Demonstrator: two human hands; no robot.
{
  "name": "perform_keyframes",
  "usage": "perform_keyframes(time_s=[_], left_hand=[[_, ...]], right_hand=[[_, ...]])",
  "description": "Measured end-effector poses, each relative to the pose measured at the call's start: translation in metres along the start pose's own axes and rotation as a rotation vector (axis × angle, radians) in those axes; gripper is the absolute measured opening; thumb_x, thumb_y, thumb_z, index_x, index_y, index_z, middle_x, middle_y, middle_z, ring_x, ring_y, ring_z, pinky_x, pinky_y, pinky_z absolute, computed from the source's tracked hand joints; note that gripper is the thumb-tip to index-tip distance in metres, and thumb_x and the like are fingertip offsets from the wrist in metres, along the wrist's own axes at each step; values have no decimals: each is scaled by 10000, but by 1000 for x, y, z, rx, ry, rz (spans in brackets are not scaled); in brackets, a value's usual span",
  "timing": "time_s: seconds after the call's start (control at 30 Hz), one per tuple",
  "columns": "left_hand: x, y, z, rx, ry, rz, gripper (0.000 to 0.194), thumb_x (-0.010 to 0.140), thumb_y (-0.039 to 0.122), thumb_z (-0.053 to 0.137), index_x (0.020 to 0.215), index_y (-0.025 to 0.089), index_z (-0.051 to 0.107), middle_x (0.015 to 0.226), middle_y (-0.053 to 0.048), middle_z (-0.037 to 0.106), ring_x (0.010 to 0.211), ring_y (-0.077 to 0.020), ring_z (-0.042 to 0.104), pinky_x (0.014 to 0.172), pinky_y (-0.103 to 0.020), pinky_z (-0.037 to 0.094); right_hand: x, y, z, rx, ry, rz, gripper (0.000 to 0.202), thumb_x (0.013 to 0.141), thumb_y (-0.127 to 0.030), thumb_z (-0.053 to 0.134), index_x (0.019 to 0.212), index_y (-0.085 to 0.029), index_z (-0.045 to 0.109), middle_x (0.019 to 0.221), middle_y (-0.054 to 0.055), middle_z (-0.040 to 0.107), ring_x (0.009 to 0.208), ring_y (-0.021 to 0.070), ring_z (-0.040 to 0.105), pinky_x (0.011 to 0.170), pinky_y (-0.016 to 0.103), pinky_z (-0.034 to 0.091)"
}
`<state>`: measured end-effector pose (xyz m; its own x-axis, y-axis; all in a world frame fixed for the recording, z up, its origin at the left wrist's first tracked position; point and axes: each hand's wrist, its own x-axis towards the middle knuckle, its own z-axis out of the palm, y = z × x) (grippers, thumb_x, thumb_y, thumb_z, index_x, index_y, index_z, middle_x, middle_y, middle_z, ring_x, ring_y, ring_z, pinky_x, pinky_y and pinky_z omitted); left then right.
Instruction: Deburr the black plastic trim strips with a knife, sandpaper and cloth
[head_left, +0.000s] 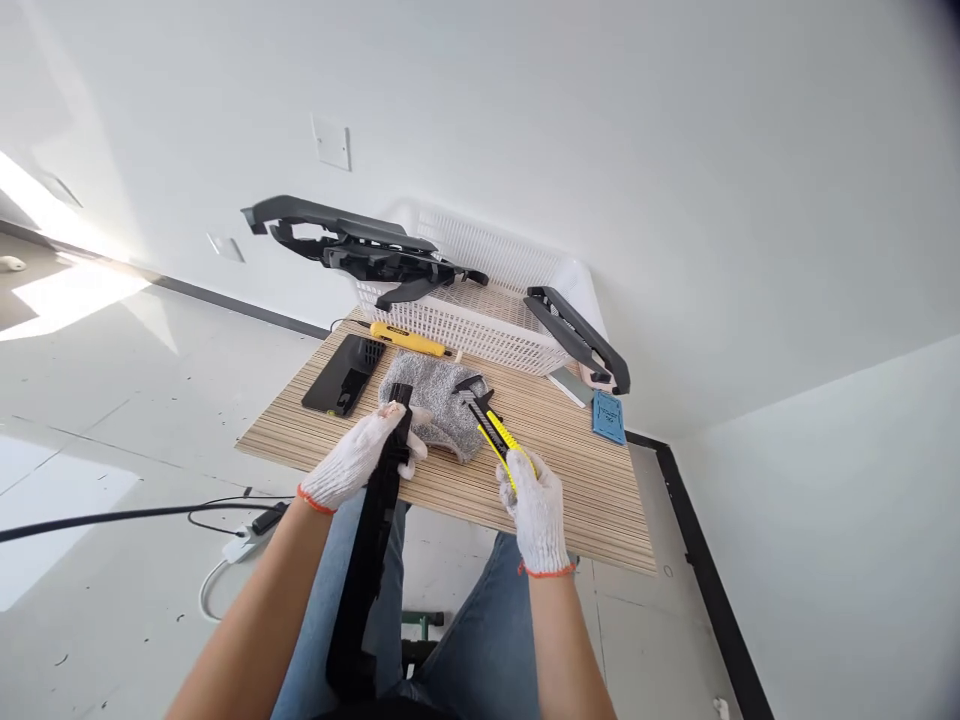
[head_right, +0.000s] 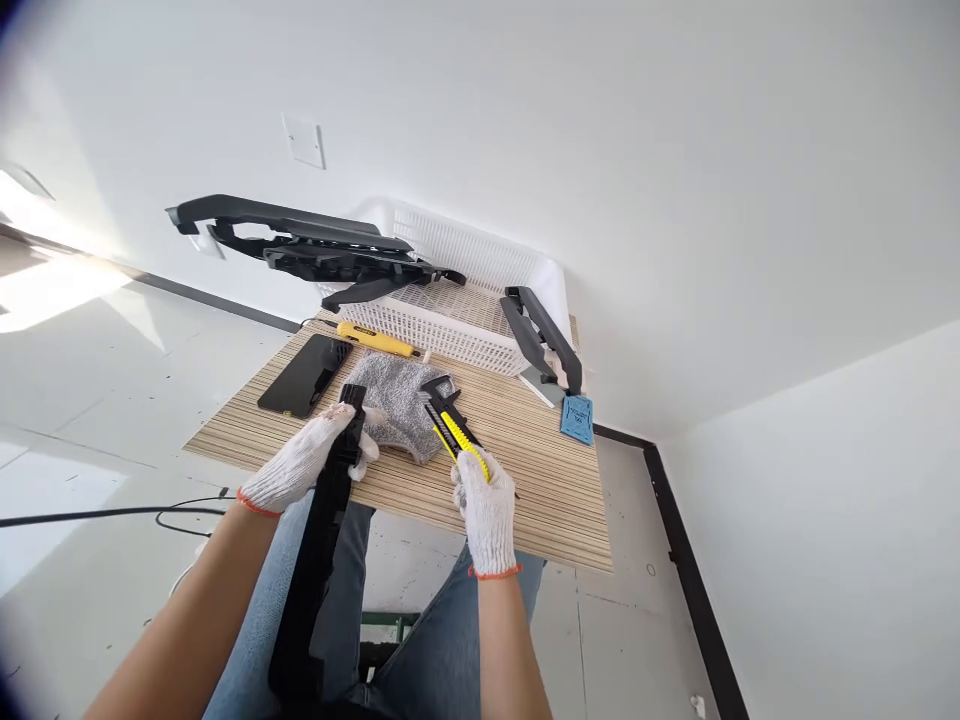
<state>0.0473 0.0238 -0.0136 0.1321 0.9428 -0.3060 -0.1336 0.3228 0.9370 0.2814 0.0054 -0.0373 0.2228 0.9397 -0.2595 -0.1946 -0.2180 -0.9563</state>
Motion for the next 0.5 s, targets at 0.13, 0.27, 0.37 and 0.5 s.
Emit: perform_keyframes(time_s=[0.13,0.27,0.37,0.5], left_hand=[[2,-2,-1,-21,23,-69,709,866,756,597,1273,178,652,853,-94,781,539,-185,627,413,-245,385],[3,0,0,-59,95,-97,704,851,738,612,1325,217,640,788,-71,741,542,-201,617,364,-233,326],[2,1,1,-4,125,-138,686,854,739,590,1326,246,660,731,-63,719,513,-212,614,354,-245,338],[2,-2,1,-4,124,-91,683,813,707,688,1324,255,677,852,-91,761,548,-221,647,357,-255,394]], right_hand=[[-3,3,-3,56,5,115,556,614,-628,854,925,-189,717,621,-20,613,441,68,419,395,191,305],[-2,2,-4,53,-56,160,536,681,-591,825,1011,-175,750,642,-26,591,471,75,415,433,213,341],[-1,0,-5,29,-122,155,508,740,-568,805,1057,-174,757,658,-33,570,491,83,417,450,224,359],[-1,2,-6,-15,-124,95,493,788,-553,782,1123,-194,743,670,-46,557,498,88,420,458,229,381]])
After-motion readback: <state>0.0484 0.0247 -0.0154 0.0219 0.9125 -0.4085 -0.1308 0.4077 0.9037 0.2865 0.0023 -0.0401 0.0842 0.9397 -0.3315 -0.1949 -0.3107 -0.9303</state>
